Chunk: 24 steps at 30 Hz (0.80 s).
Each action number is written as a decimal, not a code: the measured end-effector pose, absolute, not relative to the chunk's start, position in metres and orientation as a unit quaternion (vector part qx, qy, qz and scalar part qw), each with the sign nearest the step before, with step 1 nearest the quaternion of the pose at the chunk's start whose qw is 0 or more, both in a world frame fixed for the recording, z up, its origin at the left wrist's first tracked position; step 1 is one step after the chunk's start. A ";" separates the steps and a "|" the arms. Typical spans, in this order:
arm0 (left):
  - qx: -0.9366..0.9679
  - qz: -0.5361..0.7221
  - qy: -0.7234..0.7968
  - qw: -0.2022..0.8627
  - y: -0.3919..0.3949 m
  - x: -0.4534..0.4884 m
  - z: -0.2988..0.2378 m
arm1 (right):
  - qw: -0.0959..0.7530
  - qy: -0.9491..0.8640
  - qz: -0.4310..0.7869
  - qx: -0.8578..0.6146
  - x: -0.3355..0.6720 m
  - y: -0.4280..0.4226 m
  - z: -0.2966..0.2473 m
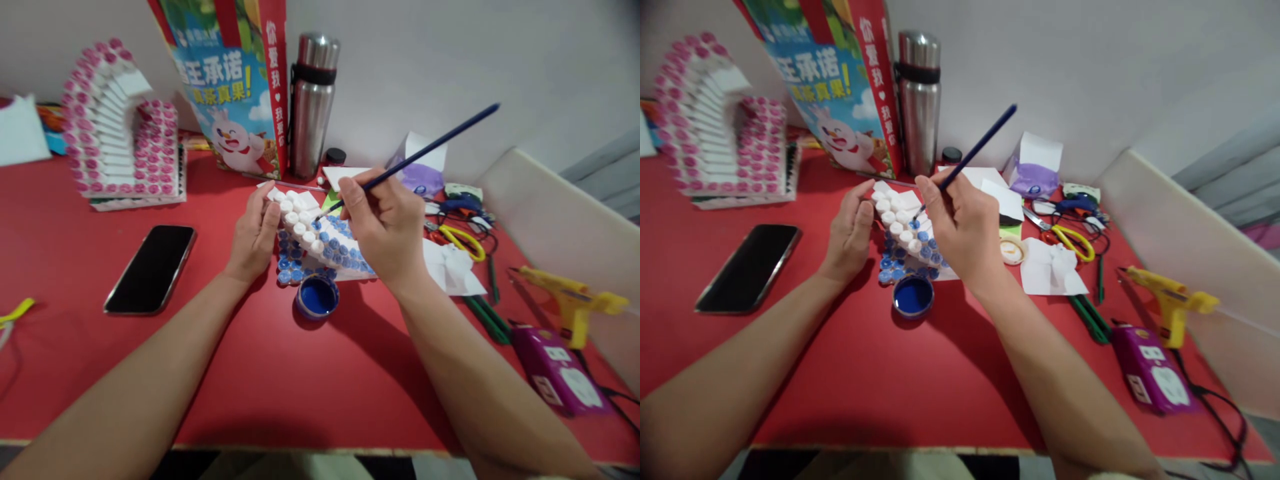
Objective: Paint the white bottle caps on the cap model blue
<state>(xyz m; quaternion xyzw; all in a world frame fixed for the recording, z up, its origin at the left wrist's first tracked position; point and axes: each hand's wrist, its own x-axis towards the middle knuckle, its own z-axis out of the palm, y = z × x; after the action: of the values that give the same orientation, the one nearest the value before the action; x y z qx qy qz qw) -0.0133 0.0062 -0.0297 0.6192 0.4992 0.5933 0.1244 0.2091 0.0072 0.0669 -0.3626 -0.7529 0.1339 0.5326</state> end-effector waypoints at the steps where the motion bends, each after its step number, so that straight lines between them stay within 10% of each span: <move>1: 0.619 0.593 0.499 0.127 0.006 -0.013 -0.030 | 0.526 -0.757 0.136 -0.363 0.209 0.006 0.067; 24: 0.613 0.582 0.512 0.151 0.005 -0.013 -0.026 | 0.515 -0.751 0.141 -0.388 0.206 0.002 0.070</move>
<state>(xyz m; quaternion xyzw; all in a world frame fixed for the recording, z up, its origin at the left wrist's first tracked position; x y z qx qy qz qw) -0.0128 0.0054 -0.0262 0.6127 0.5124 0.5824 0.1513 0.2064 0.0022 0.0698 -0.3885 -0.7508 0.1412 0.5153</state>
